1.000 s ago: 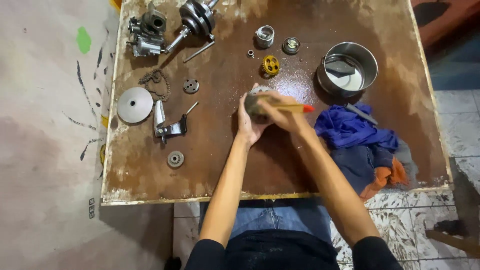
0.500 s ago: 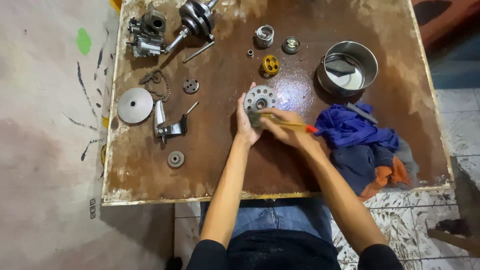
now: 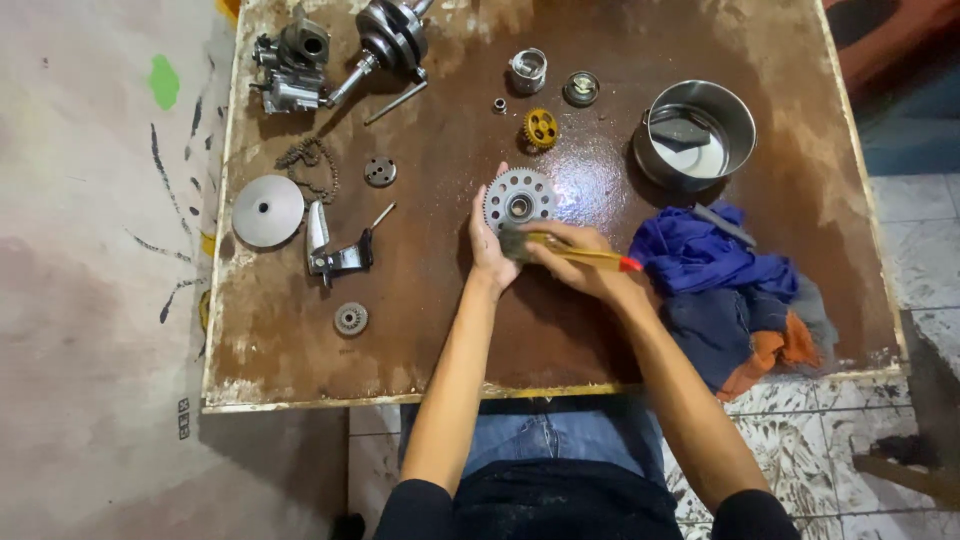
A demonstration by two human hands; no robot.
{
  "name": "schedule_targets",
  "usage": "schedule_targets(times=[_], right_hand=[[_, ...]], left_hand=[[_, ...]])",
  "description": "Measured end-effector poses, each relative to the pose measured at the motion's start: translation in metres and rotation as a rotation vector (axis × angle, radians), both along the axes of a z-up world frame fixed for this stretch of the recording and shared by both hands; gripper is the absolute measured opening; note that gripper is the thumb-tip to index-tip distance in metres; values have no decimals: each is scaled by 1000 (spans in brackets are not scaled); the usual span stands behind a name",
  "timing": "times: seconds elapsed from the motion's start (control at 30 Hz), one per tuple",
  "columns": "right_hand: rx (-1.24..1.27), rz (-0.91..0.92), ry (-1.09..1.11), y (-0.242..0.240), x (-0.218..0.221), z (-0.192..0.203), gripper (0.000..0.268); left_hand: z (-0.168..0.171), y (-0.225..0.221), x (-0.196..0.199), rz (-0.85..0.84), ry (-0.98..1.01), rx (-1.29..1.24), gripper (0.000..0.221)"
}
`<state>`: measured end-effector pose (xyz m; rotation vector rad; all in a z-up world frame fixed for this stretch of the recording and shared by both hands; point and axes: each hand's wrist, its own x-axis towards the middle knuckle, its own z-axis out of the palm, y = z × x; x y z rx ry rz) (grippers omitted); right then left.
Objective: The person is using a brush and solvent to clean a motorcycle gear on a workbench.
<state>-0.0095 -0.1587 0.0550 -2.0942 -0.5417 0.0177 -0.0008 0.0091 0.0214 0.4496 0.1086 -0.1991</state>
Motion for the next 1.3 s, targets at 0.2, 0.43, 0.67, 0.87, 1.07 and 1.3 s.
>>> schedule_targets(times=[0.2,0.43,0.67,0.87,1.07,1.3], right_hand=[[248,-157,-41,-1,-1,-35,31],[247,-362,-32,12,-3,-4,28],[278,-247,136,11,4,-26,29],[171,62,-200,-5,5,-25,34],[-180,-138,-117,-70,28,21,25],[-326,-613,-398,-183,100,40,23]], left_hand=[[-17,-3,0,-49,-42,-51,59],[3,-4,0,-24,21,-56,59],[-13,-4,-3,1,8,-46,60],[-13,-3,1,2,-17,-24,61],[-14,-11,5,-125,-7,-41,60],[7,-17,0,-140,-10,93,62]])
